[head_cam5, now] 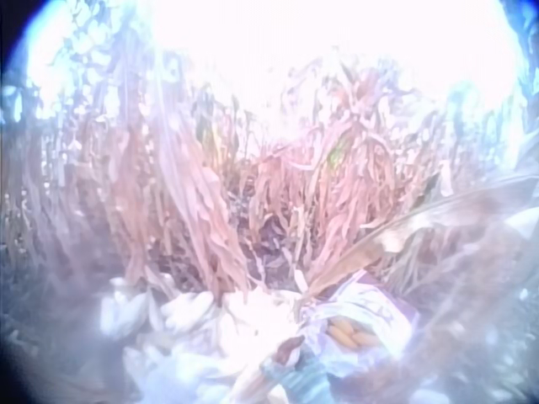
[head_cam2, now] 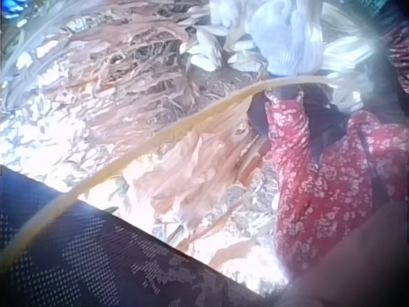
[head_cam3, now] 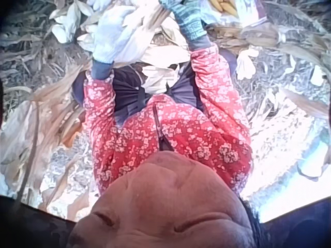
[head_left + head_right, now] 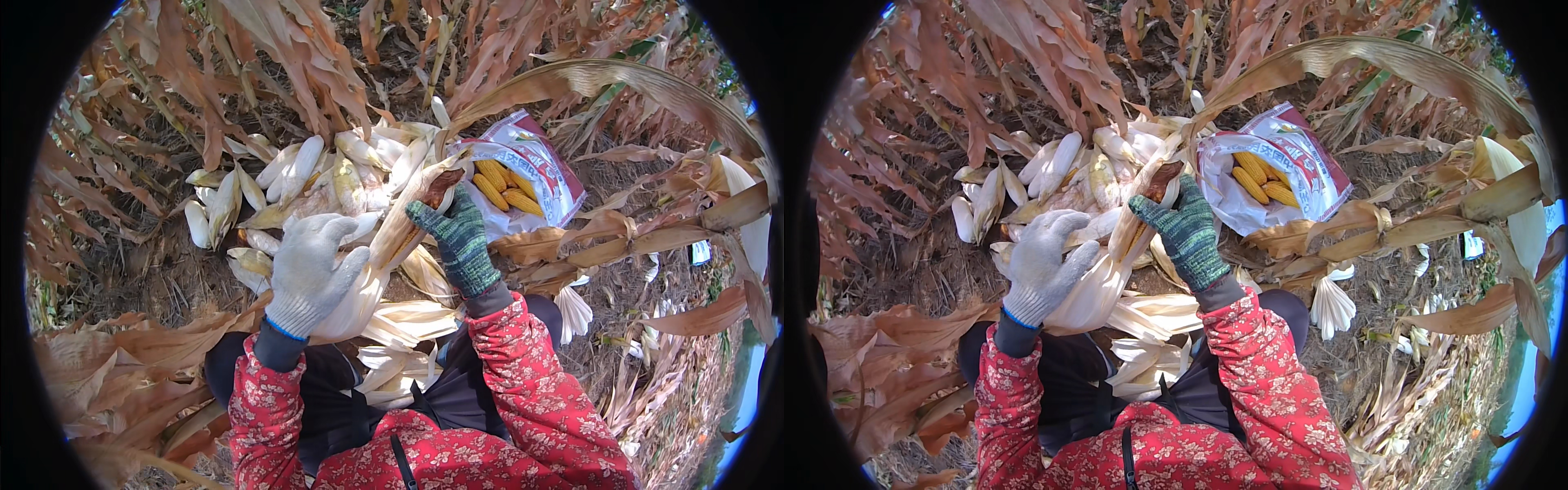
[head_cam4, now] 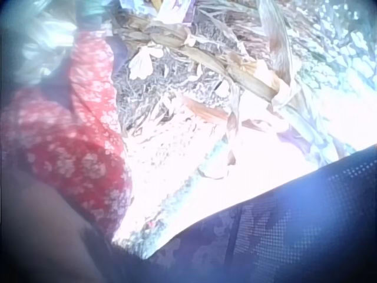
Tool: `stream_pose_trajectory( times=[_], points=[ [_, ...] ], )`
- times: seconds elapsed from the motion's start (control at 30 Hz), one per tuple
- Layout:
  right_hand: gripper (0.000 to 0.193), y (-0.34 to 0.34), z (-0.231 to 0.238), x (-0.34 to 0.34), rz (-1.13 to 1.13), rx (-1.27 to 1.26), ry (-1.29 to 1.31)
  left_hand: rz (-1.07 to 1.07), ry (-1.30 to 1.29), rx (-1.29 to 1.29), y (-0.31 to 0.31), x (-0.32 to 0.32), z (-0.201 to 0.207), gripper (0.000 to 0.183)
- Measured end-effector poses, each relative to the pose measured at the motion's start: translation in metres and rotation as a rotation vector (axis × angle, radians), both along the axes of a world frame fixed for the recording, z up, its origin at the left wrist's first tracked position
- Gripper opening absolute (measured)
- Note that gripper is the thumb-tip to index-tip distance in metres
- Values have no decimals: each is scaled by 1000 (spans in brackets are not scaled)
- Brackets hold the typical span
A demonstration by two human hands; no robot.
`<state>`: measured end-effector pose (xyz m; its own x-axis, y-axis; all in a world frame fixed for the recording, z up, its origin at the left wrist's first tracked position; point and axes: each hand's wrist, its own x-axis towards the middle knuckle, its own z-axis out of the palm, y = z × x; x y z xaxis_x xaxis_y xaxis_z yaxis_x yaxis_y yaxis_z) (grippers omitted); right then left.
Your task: The person sits in a cornfield and repeatedly shucks corn cobs by hand, peeling back the husks to reveal the kernels. The shucked cobs are placed into a white sack nearby.
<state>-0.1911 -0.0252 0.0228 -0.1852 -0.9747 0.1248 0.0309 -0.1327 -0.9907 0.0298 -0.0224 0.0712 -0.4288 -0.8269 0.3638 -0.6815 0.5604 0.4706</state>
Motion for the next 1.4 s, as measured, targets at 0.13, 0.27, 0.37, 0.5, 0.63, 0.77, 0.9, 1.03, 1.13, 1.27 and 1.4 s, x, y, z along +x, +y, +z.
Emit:
stream_pose_trajectory(
  times=[0.13, 0.27, 0.37, 0.5, 0.63, 0.77, 0.9, 1.03, 1.13, 1.27, 1.4],
  points=[
    [35, 2, 5, 1, 8, 11, 23, -67, 21, 62, 3, -3, 3, 34],
    [42, 2, 6, -1, -10, 45, -12, -89, 9, 11, 2, -4, -2, 34],
    [41, 1, 4, -1, -9, 43, -77, -88, -22, 11, 3, -3, -4, 33],
    [40, -2, -1, -2, -23, 72, -90, -91, -40, 11, 3, -2, -6, 34],
    [39, -2, -1, -5, -32, 84, -74, -100, -78, 0, 1, -2, -9, 43],
    [37, 0, 1, -2, -21, 59, -77, -94, -119, -2, 1, 1, -14, 37],
    [35, -1, 1, -3, -22, 55, -43, -94, -98, -12, 1, -1, -16, 35],
    [34, 1, 3, -2, -28, 46, -51, -101, -98, -15, 1, -2, -17, 35],
    [35, 0, 2, -1, -20, 52, -32, -101, -82, -27, 2, -1, -17, 35],
    [37, 2, 5, 0, -1, 75, -78, -102, -114, 11, 2, -3, -15, 36],
    [38, 3, 6, 1, 12, 68, -115, -106, -125, 11, 3, -4, -15, 36]
  ],
)
